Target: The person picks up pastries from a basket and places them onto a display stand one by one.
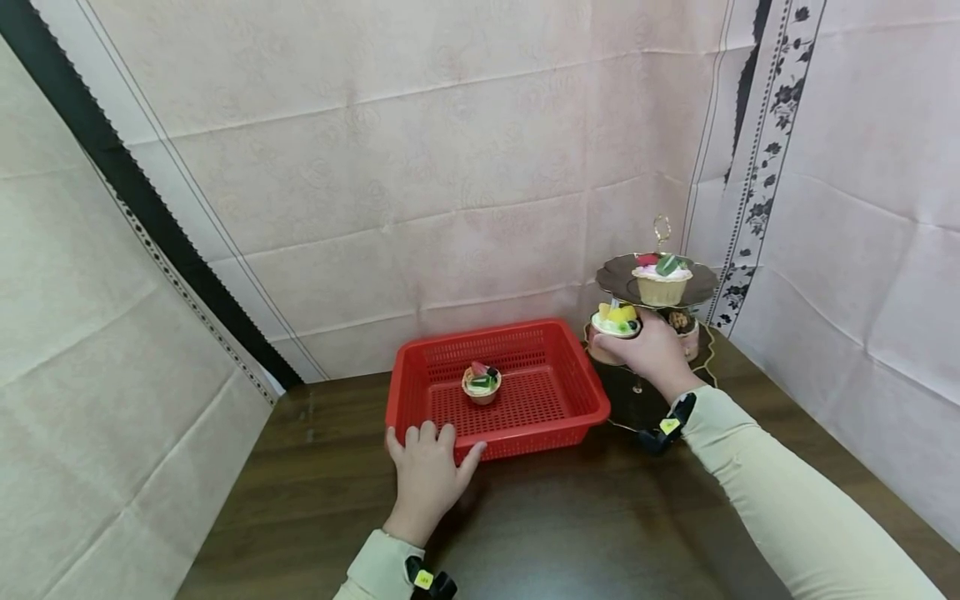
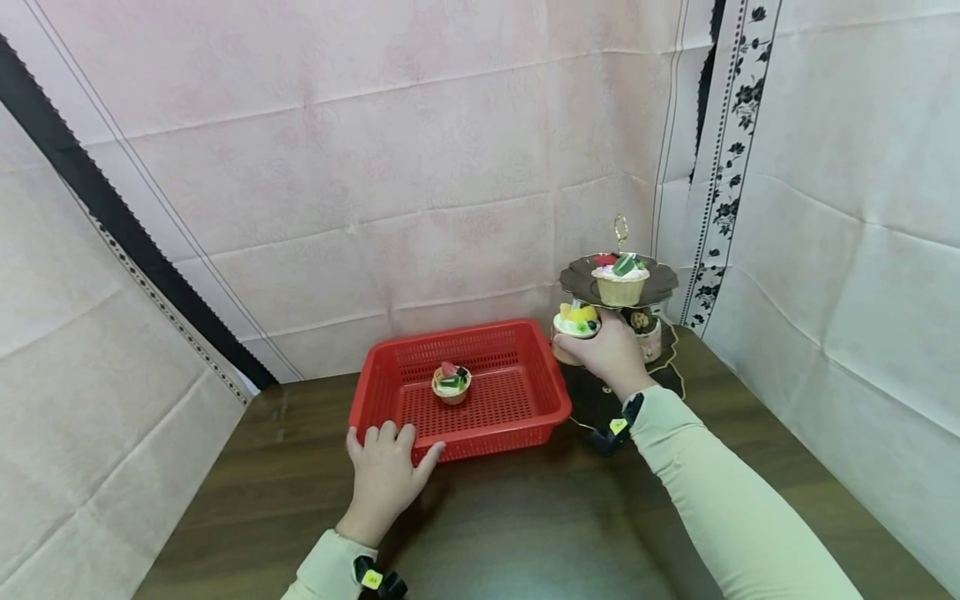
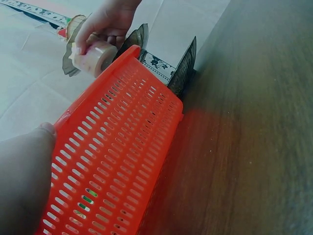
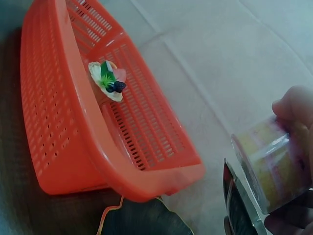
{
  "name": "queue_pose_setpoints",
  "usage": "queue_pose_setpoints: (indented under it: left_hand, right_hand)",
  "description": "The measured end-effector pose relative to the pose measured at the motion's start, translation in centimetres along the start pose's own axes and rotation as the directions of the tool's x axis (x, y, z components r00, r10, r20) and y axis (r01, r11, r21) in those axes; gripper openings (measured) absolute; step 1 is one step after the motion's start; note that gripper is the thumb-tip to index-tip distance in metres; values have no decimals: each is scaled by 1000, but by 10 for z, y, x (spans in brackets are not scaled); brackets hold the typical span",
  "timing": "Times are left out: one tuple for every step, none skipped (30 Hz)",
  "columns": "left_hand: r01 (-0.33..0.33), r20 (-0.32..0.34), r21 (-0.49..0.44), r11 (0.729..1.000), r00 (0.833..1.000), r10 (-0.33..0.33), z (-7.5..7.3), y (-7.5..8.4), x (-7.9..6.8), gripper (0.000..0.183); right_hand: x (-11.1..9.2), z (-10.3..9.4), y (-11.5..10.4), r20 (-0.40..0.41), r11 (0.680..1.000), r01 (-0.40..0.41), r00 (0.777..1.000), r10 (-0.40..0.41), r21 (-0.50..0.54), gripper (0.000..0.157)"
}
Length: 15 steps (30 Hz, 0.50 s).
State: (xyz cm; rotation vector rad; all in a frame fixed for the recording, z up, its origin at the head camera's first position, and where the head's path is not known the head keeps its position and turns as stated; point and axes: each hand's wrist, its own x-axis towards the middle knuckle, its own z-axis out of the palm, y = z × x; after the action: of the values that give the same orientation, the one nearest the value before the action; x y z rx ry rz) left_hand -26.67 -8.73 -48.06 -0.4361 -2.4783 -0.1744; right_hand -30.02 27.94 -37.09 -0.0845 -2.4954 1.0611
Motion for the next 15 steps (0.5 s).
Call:
queue_pose_setpoints:
  left_hand:
    - [0, -1, 1, 1000, 1000, 0, 0, 0, 0, 57]
    - [0, -2, 1, 1000, 1000, 0, 0, 0, 0, 57]
    - [0, -1, 2, 1000, 1000, 0, 0, 0, 1, 57]
    - [0, -1, 4, 1000, 1000, 0, 0, 0, 1, 57]
    - [1, 1, 5, 1000, 1000, -1, 0, 0, 1, 57]
    - [1, 4, 6, 1000, 1000, -1, 0, 0, 1, 58]
    - [2, 5, 5, 1000, 1000, -2, 0, 0, 1, 58]
    - [3, 7, 4, 1000, 1000, -3, 0, 0, 0, 58]
    - [4, 8, 2, 1000, 1000, -4, 0, 1, 0, 58]
    - [5, 9, 1, 1000, 1000, -5, -1, 1, 0, 58]
    - [6, 11, 0, 1000, 1000, -6, -1, 1, 0, 58]
    - [7, 12, -1, 1000, 1000, -7, -1, 1, 0, 58]
    - [8, 12, -2, 1000, 1000, -8, -1, 1, 0, 57]
    - [9, 13, -1, 1000, 1000, -9, 0, 0, 0, 57]
    - [9, 14, -1, 1000, 1000, -9, 0, 0, 0, 57]
  right_hand:
    - [0, 0, 1, 0, 1000, 5, 1000, -5, -3, 83]
    - [0, 0, 2, -1, 1000, 10, 1000, -10, -11, 83]
    - [-1, -1, 2, 0, 1000, 15, 1000, -15, -8, 82]
    - [-1, -1, 3, -1, 1000, 18, 1000, -18, -13, 82]
    - [-1, -1, 4, -1, 1000, 21, 1000, -21, -15, 81]
    - [-2, -2, 4, -1, 1000, 19, 1000, -19, -19, 81]
    - [-2, -2, 5, -3, 999, 21, 1000, -21, -25, 81]
    - [-2, -3, 6, -7, 999, 22, 1000, -23, -33, 80]
    - [-2, -4, 7, -16, 999, 25, 1000, -26, -46, 80]
    - [-2, -4, 8, -26, 997, 30, 999, -32, -64, 81]
    - [-1, -5, 10, -38, 996, 36, 999, -39, -80, 81]
    - [-1, -5, 11, -51, 995, 42, 998, -47, -92, 82]
    - [-1, -6, 13, -64, 994, 49, 996, -55, -99, 83]
    - [0, -6, 14, -74, 993, 53, 995, -61, -105, 84]
    - [0, -6, 15, -84, 993, 53, 994, -63, -109, 84]
